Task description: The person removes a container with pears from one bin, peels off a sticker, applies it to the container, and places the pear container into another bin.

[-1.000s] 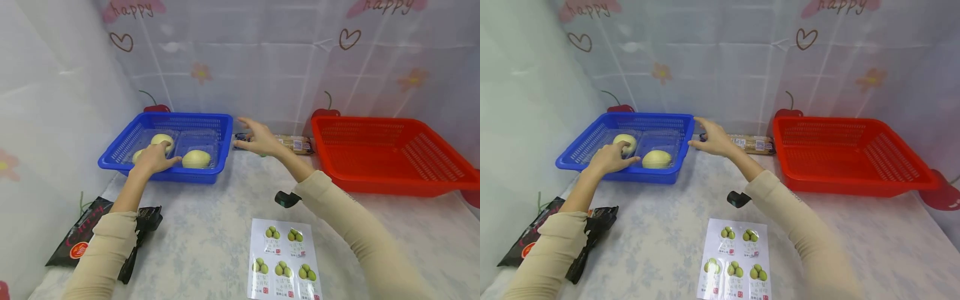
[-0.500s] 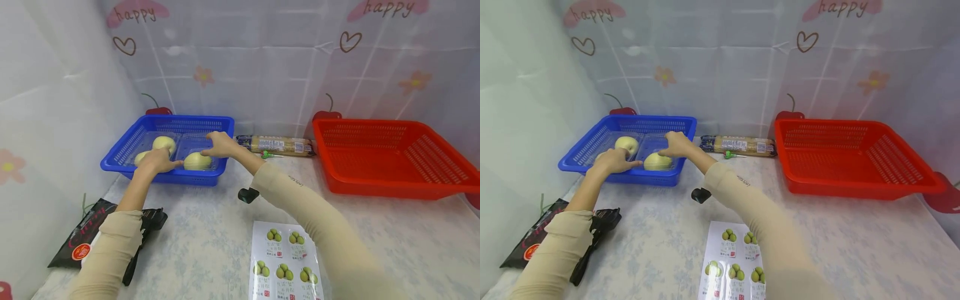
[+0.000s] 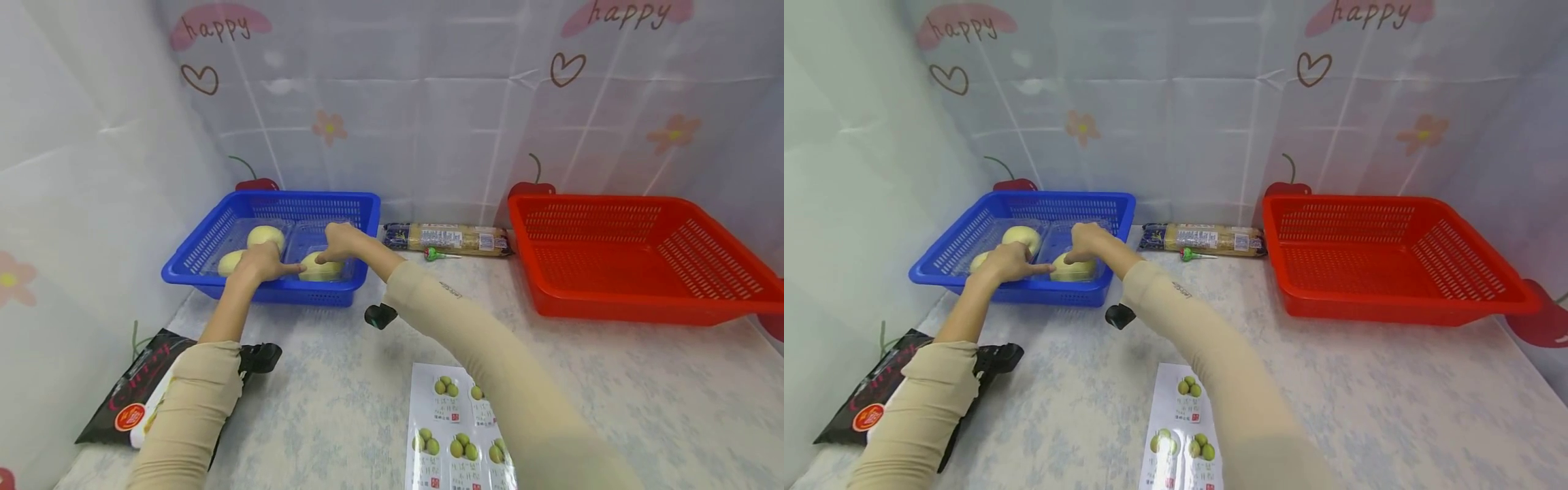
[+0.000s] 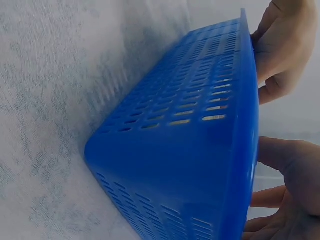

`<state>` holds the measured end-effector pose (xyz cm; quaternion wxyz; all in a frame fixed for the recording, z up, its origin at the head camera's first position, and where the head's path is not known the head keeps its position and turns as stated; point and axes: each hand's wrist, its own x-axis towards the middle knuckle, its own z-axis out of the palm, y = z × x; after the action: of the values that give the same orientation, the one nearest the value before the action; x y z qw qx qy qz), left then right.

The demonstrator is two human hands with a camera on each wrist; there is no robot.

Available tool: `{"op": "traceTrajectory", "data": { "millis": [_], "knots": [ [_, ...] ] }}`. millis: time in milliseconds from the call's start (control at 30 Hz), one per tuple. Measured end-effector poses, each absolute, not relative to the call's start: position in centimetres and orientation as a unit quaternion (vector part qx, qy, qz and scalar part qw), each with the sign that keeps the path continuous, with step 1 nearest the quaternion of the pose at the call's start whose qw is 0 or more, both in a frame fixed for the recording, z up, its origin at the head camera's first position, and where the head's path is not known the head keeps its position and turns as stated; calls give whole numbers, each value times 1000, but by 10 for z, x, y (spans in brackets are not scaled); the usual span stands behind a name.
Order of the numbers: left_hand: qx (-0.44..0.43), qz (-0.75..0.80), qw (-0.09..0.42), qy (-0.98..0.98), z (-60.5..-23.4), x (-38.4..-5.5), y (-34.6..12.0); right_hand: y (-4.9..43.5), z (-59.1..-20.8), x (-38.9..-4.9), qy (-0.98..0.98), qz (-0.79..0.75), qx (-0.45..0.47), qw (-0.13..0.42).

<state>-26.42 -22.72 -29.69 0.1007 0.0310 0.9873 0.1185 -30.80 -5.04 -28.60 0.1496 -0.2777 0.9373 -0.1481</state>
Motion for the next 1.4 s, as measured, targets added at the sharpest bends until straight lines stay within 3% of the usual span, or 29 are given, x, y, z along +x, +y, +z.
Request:
{"op": "traceTrajectory", "data": {
  "millis": [233,500,633,800,1100,1400],
  "knots": [
    [41,147,124,981,-302,-268,-227,-54,-289,-319,942,-157,-250,162],
    [58,200,125,970,-306,-272,-227,-54,-294,-330,931,-204,-209,218],
    [55,234,121,963,-307,-273,-227,-55,-296,-332,935,-201,-197,217],
    [46,253,97,961,-308,-270,-228,-57,-300,-329,944,-211,-173,185],
    [28,356,52,933,-303,-263,-230,-41,-278,-317,940,-296,-154,76],
    [45,474,-33,879,-284,-251,-226,-2,-250,-310,860,-473,-179,62]
  ]
}}
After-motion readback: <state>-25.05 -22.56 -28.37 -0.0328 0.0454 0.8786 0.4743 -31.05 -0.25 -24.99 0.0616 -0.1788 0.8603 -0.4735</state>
